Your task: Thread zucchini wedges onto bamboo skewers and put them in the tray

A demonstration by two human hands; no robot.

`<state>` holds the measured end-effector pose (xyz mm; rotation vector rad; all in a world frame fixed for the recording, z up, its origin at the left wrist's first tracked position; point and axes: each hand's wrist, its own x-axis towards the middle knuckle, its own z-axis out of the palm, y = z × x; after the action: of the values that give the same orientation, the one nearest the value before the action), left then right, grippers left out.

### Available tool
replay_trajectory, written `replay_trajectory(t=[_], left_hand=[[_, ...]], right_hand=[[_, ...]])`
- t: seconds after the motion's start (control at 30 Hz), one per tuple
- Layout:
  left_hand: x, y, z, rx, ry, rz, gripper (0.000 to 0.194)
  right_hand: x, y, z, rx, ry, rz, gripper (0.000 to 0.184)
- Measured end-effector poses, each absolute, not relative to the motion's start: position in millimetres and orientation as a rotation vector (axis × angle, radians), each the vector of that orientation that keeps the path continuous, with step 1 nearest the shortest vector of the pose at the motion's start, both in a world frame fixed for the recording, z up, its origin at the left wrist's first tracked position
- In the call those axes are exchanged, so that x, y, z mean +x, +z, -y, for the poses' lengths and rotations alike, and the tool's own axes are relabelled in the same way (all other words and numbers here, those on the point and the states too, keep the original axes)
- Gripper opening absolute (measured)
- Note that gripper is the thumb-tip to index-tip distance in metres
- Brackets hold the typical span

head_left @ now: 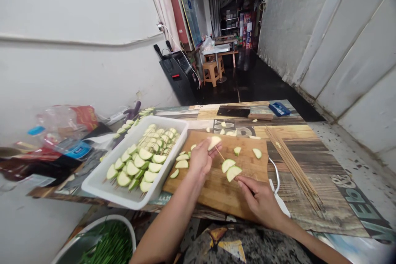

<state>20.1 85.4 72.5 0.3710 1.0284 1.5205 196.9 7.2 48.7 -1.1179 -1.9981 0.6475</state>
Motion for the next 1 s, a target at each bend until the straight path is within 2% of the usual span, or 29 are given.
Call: replay_trajectory(t=[1.0], left_hand=[[29.4, 83.2, -75.6, 0.357, 1.505, -0.993, 0.010]], right_hand=[[194.4, 41.3, -9.5, -1.128, 0.542, 1.995, 0.030]])
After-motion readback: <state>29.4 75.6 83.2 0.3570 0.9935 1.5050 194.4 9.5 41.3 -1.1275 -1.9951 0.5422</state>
